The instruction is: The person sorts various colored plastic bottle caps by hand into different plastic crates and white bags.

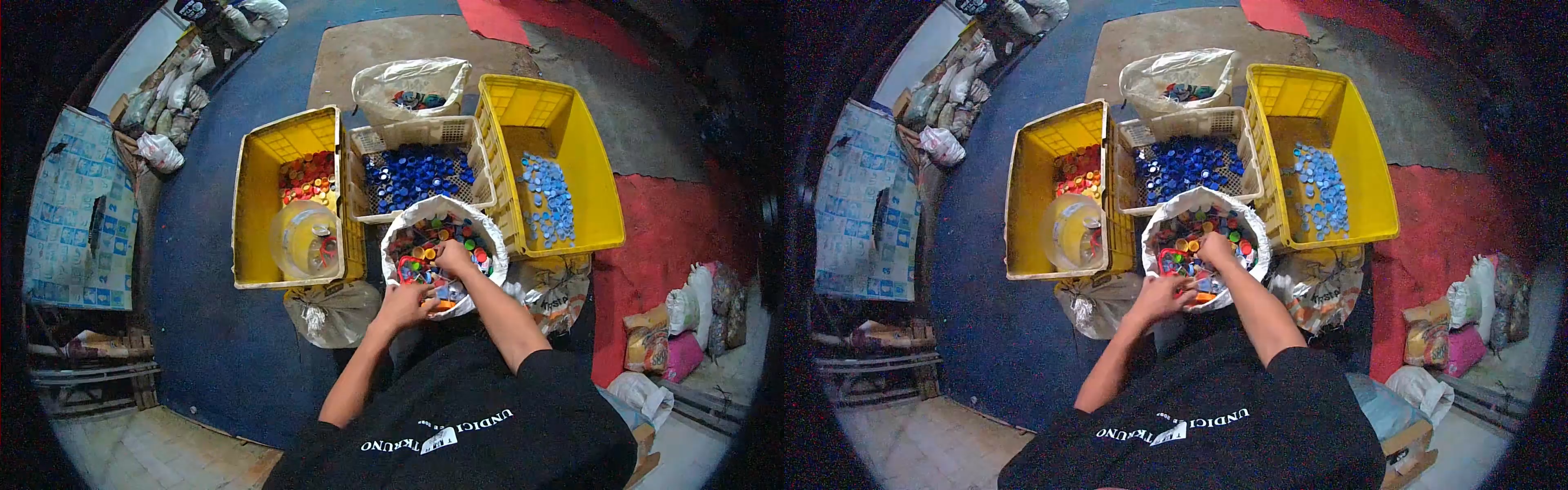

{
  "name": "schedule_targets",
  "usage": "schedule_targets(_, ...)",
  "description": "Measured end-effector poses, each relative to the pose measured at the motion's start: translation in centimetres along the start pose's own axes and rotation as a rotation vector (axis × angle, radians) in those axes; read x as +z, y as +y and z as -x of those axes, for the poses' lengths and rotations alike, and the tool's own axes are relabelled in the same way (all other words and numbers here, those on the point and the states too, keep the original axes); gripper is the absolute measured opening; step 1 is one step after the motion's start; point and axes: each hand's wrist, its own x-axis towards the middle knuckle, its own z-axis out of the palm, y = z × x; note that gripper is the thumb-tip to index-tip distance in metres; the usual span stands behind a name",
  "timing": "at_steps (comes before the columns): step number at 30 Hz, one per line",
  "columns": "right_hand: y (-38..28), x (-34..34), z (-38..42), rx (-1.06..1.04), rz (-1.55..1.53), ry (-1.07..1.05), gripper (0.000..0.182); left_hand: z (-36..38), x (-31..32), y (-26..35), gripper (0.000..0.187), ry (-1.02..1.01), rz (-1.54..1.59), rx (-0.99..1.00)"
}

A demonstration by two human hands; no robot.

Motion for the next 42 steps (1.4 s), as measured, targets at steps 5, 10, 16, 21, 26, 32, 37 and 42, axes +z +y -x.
schedule_targets(5,2.9,-2.2,1.9,-0.009,0.011,0.057,0.024,-5.7,0.4,-3.1,0.028,0.179,-0.219,-0.003)
schedule_targets(10,4.9,-3.0,6.4,-0.128,-0.271,0.246,0.020,-12.1,3.6,-6.1,0.023,0.198,-0.408,-0.021)
schedule_targets(16,4.6,-4.5,10.0,-0.141,-0.662,0.394,0.022,-14.5,6.0,-6.1,0.021,0.257,-0.566,-0.054)
schedule_targets(21,6.1,-3.4,10.0,-0.038,-0.725,0.384,0.022,-14.8,6.1,-7.3,0.019,0.352,-0.675,0.073)
schedule_targets(26,5.4,-4.5,10.3,0.084,-1.115,0.168,0.023,-12.6,3.6,-5.4,0.015,0.413,-0.518,0.062)
schedule_targets(32,5.5,-4.9,5.1,-0.149,0.020,-0.023,0.035,-8.5,1.4,-2.1,0.023,0.374,-0.138,-0.184)
schedule_targets(37,0.9,-5.7,1.8,0.005,-0.078,0.136,0.042,-5.0,0.5,-0.4,0.020,0.488,0.120,-0.241)
schedule_targets(42,3.3,-0.9,-4.5,0.166,0.071,0.088,0.030,-2.8,0.1,1.1,0.019,0.515,0.455,-0.123)
